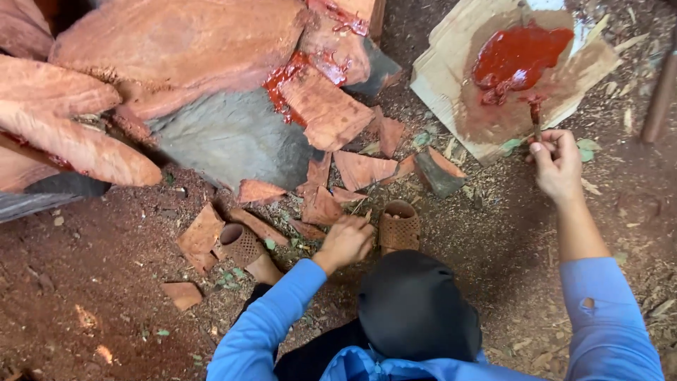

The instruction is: Applying a red adhesive to small wood shards and attaching them to a large log as part of a woodworking project.

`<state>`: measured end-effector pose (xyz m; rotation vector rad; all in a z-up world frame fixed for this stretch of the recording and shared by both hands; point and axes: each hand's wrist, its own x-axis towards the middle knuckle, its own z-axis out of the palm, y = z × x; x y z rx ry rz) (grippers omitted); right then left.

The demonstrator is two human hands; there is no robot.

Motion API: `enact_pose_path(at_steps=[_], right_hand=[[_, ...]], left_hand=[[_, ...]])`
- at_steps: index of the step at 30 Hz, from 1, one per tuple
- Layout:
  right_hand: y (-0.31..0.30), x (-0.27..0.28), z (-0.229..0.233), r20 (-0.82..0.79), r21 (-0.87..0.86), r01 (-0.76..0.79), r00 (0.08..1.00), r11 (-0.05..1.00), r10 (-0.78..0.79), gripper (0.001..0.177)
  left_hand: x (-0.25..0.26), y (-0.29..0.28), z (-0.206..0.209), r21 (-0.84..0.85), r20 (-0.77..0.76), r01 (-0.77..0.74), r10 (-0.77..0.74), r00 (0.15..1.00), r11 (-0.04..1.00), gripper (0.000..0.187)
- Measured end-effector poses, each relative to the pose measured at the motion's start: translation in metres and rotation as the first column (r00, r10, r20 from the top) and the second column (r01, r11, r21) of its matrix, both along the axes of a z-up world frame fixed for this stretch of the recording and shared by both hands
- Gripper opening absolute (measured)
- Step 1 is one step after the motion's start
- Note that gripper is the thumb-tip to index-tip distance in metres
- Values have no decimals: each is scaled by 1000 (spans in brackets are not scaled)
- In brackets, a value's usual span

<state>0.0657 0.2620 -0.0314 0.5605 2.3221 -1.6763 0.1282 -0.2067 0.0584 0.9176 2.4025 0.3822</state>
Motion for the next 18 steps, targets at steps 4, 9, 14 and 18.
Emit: enact_pose_path(at_steps=[4,9,14,18], right_hand=[[0,-2,-11,-34,157,-31,999,987,36,18],[-5,-1,-12,-37,117,37,999,992,-33,21],[10,12,-22,29,78,39,999,996,-41,23],[24,39,-46,-174,-23,9,985,1000,-13,25]], left_hand=[[-1,-42,32,-164,135,-134,157,978,977,26],[10,-111,67,-367,201,-200,288,936,908,30],[24,-212,51,-820,388,9,543,745,573,38],[40,-285,58,-579,108,-614,796,595,537,45]])
